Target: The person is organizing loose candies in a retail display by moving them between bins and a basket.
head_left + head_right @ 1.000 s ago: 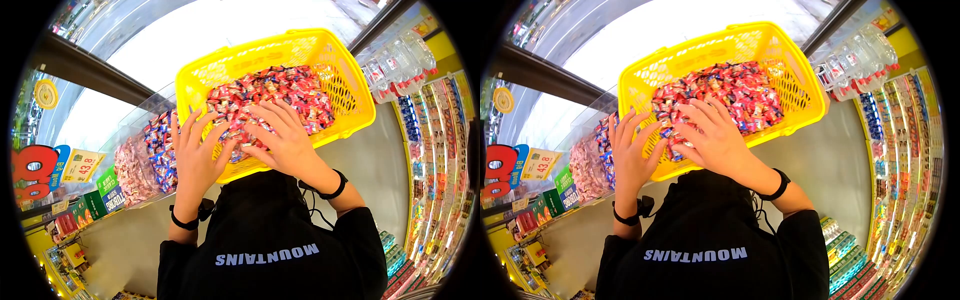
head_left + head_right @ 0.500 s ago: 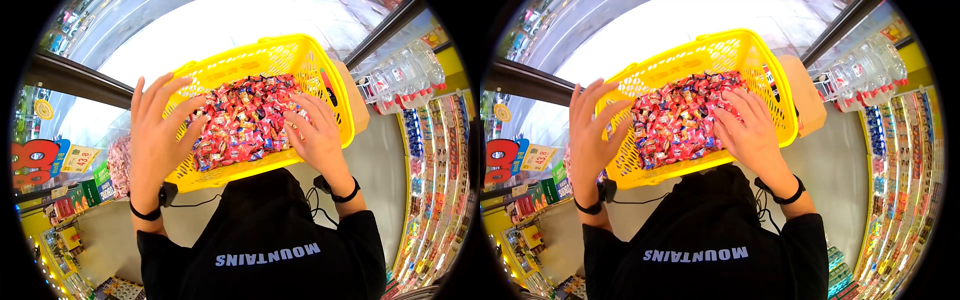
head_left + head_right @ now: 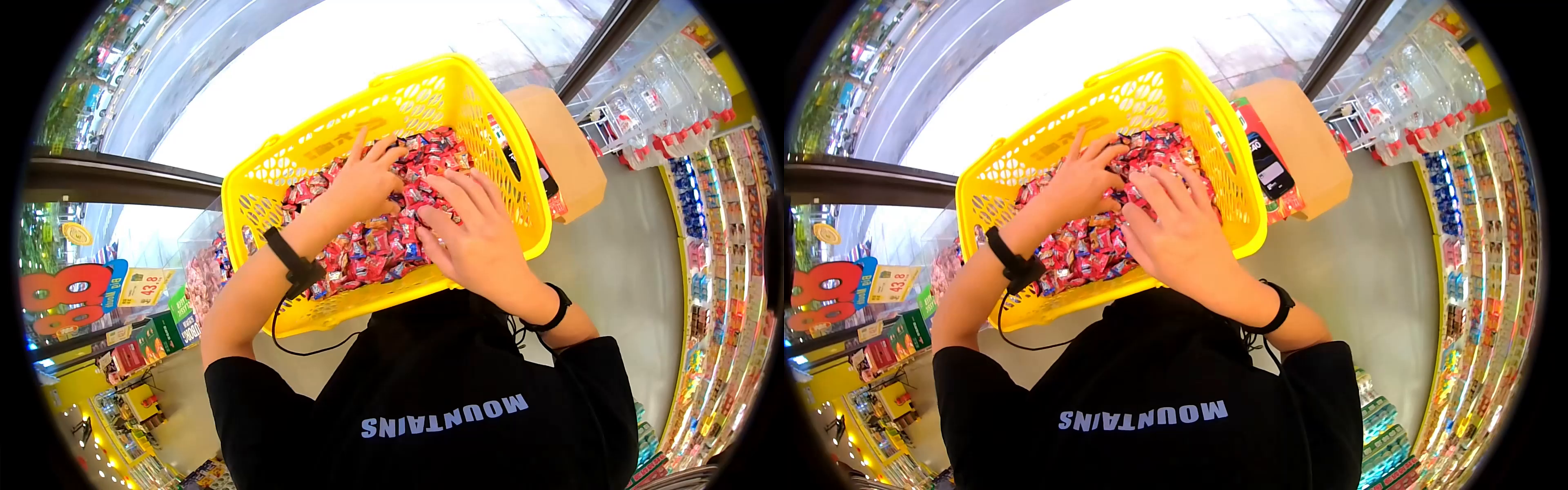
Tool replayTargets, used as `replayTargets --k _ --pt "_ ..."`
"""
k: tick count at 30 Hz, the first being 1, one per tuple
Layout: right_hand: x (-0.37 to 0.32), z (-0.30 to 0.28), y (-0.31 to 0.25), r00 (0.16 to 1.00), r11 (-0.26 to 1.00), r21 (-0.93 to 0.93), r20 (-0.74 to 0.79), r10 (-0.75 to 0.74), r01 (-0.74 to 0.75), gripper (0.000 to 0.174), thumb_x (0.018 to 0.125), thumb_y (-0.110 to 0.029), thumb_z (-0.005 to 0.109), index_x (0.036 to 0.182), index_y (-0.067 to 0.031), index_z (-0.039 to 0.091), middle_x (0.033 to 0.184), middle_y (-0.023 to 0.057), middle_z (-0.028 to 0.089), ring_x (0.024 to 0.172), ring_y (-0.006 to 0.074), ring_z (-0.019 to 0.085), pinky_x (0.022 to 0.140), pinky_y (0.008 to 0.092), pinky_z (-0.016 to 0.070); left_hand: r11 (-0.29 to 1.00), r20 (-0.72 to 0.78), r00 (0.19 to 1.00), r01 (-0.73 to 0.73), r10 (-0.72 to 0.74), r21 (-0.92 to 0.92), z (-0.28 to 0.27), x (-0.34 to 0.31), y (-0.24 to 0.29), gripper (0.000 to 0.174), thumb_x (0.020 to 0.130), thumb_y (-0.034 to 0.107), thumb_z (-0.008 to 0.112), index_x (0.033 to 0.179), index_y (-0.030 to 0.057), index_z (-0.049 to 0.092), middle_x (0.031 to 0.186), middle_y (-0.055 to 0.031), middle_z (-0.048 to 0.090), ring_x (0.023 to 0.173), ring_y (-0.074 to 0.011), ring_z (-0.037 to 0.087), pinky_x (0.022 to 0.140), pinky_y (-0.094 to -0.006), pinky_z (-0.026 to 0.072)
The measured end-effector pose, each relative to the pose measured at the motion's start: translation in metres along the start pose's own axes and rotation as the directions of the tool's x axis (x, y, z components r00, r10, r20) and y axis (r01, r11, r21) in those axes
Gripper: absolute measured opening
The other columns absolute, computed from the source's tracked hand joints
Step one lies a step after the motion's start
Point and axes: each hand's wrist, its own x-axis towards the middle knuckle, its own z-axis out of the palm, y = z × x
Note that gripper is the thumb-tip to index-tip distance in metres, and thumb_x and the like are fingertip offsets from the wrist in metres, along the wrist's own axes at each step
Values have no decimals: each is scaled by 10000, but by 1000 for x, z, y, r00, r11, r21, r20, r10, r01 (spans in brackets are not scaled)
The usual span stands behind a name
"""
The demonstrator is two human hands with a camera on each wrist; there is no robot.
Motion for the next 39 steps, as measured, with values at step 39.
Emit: replayTargets --k 39 --pt "3 -8 0 989 963 265 117 -91 57 219 851 -82 835 1030 -62 712 1507 148 576 1460 413 499 1219 597 388 940 -534 775 302 -338 -157 -60 -106 116 208 791 241 920 956 190 804 1427 -27 662 1465 -346 507 1287 -651 278"
